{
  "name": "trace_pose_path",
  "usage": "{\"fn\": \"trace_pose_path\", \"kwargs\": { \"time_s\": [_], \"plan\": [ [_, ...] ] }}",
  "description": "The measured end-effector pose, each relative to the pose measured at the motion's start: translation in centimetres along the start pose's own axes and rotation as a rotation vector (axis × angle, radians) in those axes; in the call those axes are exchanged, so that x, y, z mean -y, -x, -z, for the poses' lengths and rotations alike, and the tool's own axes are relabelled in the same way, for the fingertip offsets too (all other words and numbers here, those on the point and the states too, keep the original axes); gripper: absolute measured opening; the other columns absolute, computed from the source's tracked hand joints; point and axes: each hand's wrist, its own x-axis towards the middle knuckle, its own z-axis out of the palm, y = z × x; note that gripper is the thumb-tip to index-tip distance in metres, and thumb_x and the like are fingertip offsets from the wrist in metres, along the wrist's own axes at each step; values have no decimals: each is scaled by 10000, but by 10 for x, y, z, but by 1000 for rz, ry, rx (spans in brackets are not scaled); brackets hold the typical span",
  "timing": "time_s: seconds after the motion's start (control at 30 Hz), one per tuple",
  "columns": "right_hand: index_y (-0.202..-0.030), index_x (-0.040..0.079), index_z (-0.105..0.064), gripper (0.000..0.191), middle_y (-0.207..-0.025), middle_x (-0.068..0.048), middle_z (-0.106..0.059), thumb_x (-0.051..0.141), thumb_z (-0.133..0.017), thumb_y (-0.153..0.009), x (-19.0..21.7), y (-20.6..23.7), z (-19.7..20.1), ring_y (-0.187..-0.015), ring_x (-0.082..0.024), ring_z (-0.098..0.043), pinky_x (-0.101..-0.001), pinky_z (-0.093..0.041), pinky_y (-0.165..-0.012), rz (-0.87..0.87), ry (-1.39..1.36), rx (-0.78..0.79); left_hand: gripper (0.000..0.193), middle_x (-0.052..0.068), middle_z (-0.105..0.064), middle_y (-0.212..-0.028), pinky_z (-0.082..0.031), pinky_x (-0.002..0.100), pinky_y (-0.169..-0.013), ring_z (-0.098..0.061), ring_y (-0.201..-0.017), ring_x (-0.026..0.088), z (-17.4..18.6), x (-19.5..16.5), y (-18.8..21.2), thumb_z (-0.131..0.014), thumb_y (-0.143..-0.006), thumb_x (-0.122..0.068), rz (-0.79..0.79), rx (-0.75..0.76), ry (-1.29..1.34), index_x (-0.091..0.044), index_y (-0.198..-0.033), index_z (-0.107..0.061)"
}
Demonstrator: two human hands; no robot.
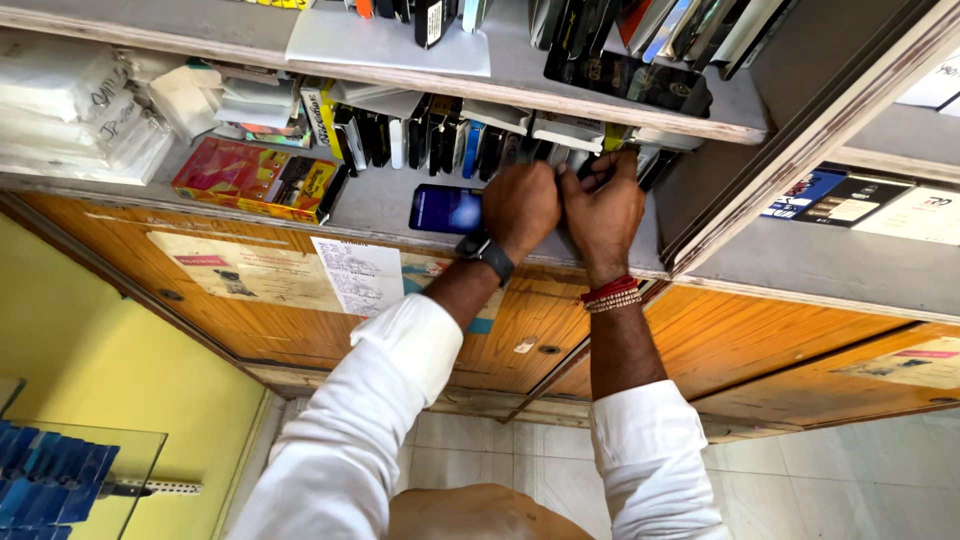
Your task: The person takes a boxed replacement LCD screen from a shelf, brings it to the work counter, and unpackages it. They hold the new screen against a smartphone and power it on to test the display, then open the phone's back casing and begin removing its battery by hand.
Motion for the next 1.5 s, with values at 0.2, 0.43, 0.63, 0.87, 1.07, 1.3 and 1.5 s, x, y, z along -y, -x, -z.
{"fn": "trace_pose_path", "kwargs": {
  "time_s": [0.2, 0.43, 0.63, 0.87, 1.07, 1.3, 1.5],
  "plan": [
    [-949, 25, -589, 419, -743, -72, -708, 251, -910, -802, 1, -2, 0, -669, -196, -711, -345, -568, -629, -17, -10, 21, 138, 199, -730, -749, -572, 453, -530, -729, -642, 345, 14, 0, 10, -679, -947, -153, -42, 22, -12, -36, -892, -728],
    [-994, 33, -581, 370, -770, -61, -714, 214, -871, -850, -5, -2, -1, -692, -179, -727, -328, -586, -644, 24, -25, 44, 152, 153, -755, -801, -585, 393, -538, -733, -629, 261, 57, 48, 7, -789, -895, -179, -31, -98, -78, -39, -942, -755],
    [-1017, 36, -580, 372, -751, -53, -715, 221, -858, -852, -9, -5, -3, -662, -174, -729, -327, -596, -623, -13, 14, 84, 192, 159, -780, -873, -611, 392, -642, -749, -663, 243, 65, 52, -5, -806, -882, -125, 78, -83, 27, -56, -1060, -788],
    [-1007, 37, -584, 380, -741, -61, -713, 231, -869, -848, -9, -3, 4, -658, -178, -727, -332, -592, -617, 7, -43, 65, 172, 129, -791, -1017, -627, 354, -683, -773, -761, 219, 58, 48, -9, -699, -904, -22, 11, -88, 132, -81, -1038, -790],
    [-899, 34, -573, 500, -708, -103, -669, 323, -961, -774, 14, 2, 9, -613, -292, -666, -408, -517, -564, 138, 91, -60, 283, 163, -753, -990, -602, 413, -768, -739, -865, 328, 62, 41, 8, -631, -888, 40, -178, -70, 194, -97, -1083, -785],
    [-805, 81, -700, 272, -791, -129, -700, 308, -822, -893, 38, 15, -14, -668, -341, -681, -458, -532, -604, 569, 323, -2, 286, 169, -736, -956, -560, 493, -775, -700, -885, 383, 68, 56, 13, -571, -902, 32, -122, 56, 109, -97, -1031, -791],
    [-791, 72, -745, 234, -750, -168, -716, 280, -760, -896, 41, 14, -46, -624, -373, -683, -482, -546, -570, 415, 353, 16, 177, 197, -711, -789, -574, 510, -664, -708, -738, 407, 63, 65, -7, -659, -853, -60, -82, -36, 36, -83, -991, -768]
  ]
}}
